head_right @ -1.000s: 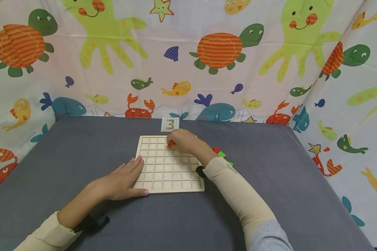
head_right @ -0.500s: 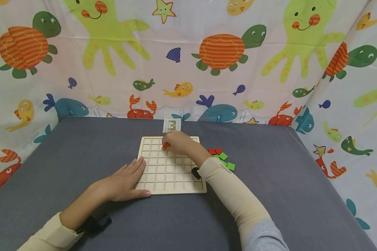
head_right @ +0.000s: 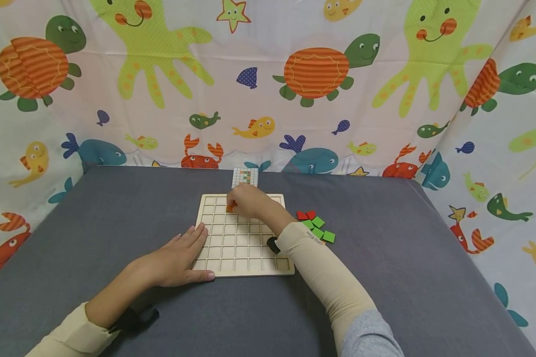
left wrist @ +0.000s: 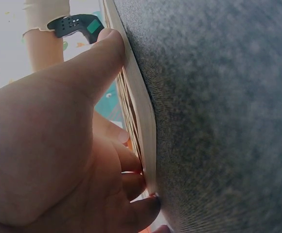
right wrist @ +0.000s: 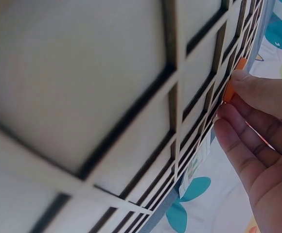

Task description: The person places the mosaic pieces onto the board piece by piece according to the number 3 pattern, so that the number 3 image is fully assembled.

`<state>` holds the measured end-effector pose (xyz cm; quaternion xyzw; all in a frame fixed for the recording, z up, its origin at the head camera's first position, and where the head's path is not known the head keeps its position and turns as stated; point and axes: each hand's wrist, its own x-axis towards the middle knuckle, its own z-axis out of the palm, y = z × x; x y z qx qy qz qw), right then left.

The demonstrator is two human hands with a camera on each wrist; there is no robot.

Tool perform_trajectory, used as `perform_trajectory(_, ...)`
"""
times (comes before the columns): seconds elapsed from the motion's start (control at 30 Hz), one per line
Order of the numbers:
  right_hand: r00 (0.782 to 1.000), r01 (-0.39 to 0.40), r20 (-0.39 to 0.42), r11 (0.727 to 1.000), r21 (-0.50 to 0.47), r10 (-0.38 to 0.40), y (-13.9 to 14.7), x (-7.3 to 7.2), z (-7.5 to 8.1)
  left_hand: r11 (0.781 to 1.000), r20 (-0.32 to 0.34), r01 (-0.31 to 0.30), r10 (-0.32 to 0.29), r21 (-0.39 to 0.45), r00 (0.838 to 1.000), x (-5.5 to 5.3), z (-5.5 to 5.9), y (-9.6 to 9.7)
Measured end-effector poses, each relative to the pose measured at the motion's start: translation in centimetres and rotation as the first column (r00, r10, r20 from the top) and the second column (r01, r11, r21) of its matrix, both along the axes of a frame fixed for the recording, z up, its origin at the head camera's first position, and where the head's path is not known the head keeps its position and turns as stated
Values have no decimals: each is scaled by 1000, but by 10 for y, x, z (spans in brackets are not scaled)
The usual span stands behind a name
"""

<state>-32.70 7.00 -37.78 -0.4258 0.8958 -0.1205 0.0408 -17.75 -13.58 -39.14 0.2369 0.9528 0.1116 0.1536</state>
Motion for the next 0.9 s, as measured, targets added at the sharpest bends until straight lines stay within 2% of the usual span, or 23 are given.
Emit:
perform_trajectory(0.37, 999, 16, 29, 1000, -25, -15, 2, 4, 1, 1000, -7, 7, -7, 19, 1000, 1, 2, 0)
perform_trajectory(0.47, 1000, 11, 3, 1000, -14, -11, 1, 9, 1, 1000, -9, 10, -10, 18, 1000, 1, 1, 0)
perform_trajectory(0.6, 994, 27, -104, 994, 104, -16, -3, 24, 1, 1000, -12, 11, -11, 25, 1000, 1, 0, 0)
perform_trajectory(0.7, 988, 79, -150, 969, 236, -44, -8, 41, 2, 1000, -14, 5, -5, 28, 1000, 1, 0, -1)
perform_trajectory(0.8, 988, 112, -137, 931, 346, -68, -12, 57, 3, 1000, -18, 1, -1, 31, 1000, 2, 0, -1)
perform_trajectory(0.9, 994, 100, -74, 911, 400, -77, -10, 67, 4, 999, -23, 5, -4, 32, 1000, 2, 0, -1)
